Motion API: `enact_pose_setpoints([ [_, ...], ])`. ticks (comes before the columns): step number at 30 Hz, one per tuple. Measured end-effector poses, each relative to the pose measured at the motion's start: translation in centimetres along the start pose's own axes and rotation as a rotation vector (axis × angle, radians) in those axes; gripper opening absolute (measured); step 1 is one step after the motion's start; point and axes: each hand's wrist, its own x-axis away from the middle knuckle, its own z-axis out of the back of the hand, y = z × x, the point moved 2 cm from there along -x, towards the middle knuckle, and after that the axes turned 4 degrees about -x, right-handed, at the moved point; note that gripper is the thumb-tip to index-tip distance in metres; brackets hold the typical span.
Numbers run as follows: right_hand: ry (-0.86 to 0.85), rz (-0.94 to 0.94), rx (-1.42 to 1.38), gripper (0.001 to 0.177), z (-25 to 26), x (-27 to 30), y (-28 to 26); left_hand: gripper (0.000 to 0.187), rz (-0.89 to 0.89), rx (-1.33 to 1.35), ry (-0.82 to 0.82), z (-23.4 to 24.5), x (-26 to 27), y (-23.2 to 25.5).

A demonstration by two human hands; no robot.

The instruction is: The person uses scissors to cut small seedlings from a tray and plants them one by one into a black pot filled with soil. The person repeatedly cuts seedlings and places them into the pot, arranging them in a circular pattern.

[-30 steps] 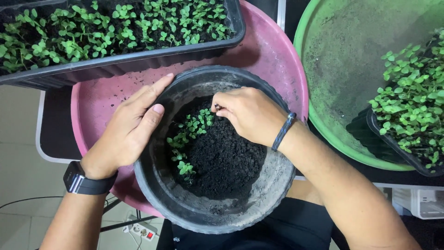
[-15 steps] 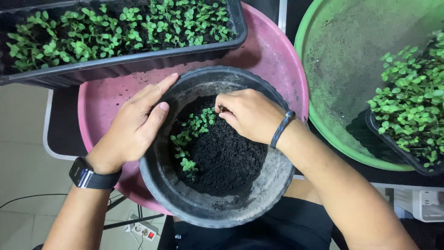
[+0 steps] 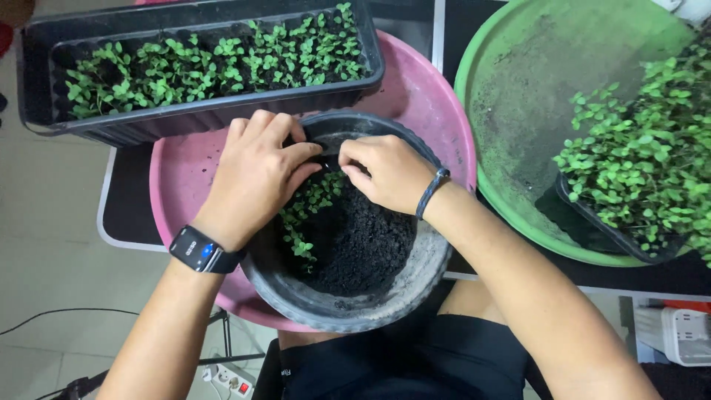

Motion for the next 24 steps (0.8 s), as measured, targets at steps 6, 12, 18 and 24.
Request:
enact_pose_setpoints([
  [6, 0.443, 0.115, -0.143, 0.013, 5.9, 2.6, -4.8, 0.008, 0.034, 0.083, -0.034, -0.7, -0.6, 1.0],
  [12, 0.618, -0.093, 0.006, 0.012, 8.1, 11.3, -3.6, 0.006, 0.056, -0.033, -0.073, -0.7, -0.9, 2.4],
  [18, 0.513, -0.513, 0.155, 0.007, 2.7, 22.1, 4.1, 0.011, 0.119, -0.129, -0.157, -0.5, -0.4, 3.4],
  [24, 0.418, -0.499, 0.196, 0.022, -1.8, 27.7, 6.7, 0.029, 0.075, -0.215, -0.149, 0.4, -0.7, 4.3],
])
